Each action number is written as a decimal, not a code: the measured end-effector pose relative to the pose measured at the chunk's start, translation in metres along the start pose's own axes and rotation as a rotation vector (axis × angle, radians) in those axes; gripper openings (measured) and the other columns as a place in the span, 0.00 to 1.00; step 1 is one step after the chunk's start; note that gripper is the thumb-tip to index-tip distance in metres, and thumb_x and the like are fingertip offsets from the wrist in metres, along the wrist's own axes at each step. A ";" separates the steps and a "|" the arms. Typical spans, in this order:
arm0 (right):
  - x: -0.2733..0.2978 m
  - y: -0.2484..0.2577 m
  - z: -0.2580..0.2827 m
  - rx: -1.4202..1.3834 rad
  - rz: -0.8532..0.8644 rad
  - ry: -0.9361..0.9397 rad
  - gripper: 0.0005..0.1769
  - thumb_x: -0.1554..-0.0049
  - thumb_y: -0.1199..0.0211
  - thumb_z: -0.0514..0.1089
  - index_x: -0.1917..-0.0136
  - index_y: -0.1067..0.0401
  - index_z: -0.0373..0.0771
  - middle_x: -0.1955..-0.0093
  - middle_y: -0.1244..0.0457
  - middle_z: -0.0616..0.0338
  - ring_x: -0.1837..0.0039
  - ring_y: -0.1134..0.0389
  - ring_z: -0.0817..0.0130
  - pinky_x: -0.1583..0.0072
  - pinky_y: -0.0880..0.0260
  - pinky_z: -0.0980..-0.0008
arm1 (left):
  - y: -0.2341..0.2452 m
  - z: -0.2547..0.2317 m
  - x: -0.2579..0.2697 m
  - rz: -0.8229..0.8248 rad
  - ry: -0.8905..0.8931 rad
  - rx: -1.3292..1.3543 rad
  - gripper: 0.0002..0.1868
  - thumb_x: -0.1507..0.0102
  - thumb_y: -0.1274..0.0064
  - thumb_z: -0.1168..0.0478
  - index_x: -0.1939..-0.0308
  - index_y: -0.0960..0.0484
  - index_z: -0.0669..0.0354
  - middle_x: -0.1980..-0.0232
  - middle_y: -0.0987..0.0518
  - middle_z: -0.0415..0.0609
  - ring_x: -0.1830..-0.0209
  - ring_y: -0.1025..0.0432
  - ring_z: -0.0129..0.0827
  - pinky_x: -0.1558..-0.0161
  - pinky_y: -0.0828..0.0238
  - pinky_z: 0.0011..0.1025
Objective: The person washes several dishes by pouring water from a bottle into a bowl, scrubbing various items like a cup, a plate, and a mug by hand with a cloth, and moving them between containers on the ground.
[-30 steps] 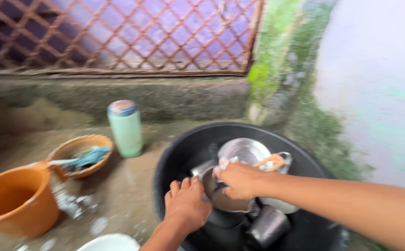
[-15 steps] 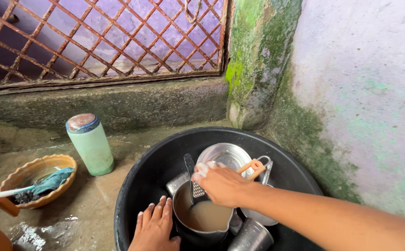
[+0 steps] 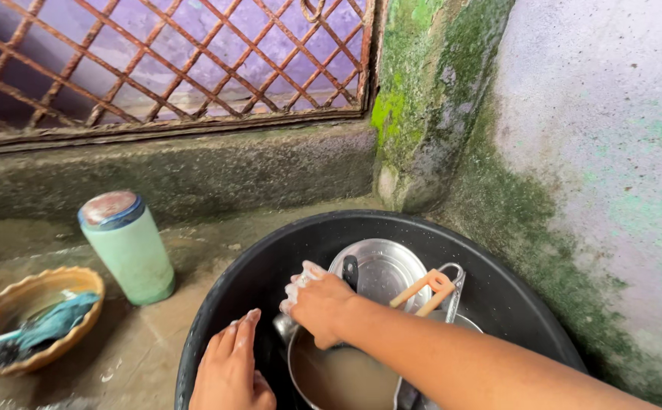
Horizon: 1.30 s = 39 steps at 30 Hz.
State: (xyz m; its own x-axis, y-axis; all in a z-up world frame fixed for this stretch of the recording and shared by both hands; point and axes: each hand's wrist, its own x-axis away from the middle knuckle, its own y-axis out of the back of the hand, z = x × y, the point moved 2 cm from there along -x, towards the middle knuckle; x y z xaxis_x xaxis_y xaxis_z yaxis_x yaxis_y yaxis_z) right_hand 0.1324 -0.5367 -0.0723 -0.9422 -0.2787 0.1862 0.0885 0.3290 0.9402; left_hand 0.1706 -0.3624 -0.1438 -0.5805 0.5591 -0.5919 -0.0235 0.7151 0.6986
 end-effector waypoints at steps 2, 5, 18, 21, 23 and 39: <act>0.005 0.014 -0.012 -0.043 -0.195 0.091 0.42 0.63 0.29 0.46 0.34 0.30 0.40 0.31 0.40 0.43 0.25 0.44 0.49 0.25 0.58 0.44 | -0.007 0.015 -0.002 0.076 0.057 0.032 0.54 0.67 0.51 0.73 0.31 0.33 0.61 0.38 0.25 0.61 0.40 0.31 0.58 0.38 0.36 0.45; 0.032 0.020 -0.046 -0.264 -0.590 0.123 0.36 0.60 0.32 0.49 0.38 0.27 0.39 0.35 0.37 0.45 0.30 0.39 0.49 0.27 0.51 0.43 | -0.026 0.037 0.006 0.175 0.159 0.067 0.51 0.65 0.45 0.70 0.33 0.28 0.52 0.36 0.22 0.48 0.38 0.31 0.50 0.35 0.36 0.40; 0.084 -0.067 -0.113 -0.615 0.182 -0.767 0.49 0.51 0.36 0.46 0.19 0.50 0.54 0.30 0.37 0.44 0.31 0.32 0.49 0.34 0.29 0.54 | -0.012 0.028 0.002 0.427 0.233 0.135 0.42 0.57 0.40 0.61 0.34 0.22 0.40 0.38 0.15 0.30 0.29 0.36 0.38 0.28 0.44 0.39; 0.075 -0.047 -0.110 -0.376 -0.019 -0.886 0.51 0.54 0.27 0.45 0.22 0.48 0.53 0.21 0.56 0.44 0.24 0.46 0.40 0.33 0.38 0.46 | 0.008 0.000 -0.008 0.527 0.192 -0.007 0.41 0.55 0.39 0.59 0.35 0.22 0.34 0.30 0.25 0.34 0.26 0.40 0.37 0.27 0.47 0.43; 0.072 -0.049 -0.119 -0.507 -0.034 -0.967 0.51 0.54 0.26 0.48 0.22 0.47 0.53 0.19 0.62 0.44 0.24 0.48 0.35 0.32 0.38 0.45 | 0.018 -0.021 -0.005 0.475 0.198 -0.013 0.43 0.57 0.39 0.61 0.34 0.24 0.36 0.29 0.27 0.35 0.23 0.42 0.38 0.27 0.52 0.46; 0.063 -0.135 -0.175 -0.773 -0.362 -1.242 0.39 0.57 0.22 0.51 0.35 0.31 0.38 0.43 0.31 0.47 0.39 0.28 0.51 0.37 0.29 0.58 | 0.054 -0.059 -0.009 0.306 0.307 0.087 0.48 0.56 0.42 0.65 0.28 0.30 0.41 0.35 0.26 0.55 0.27 0.42 0.42 0.29 0.52 0.40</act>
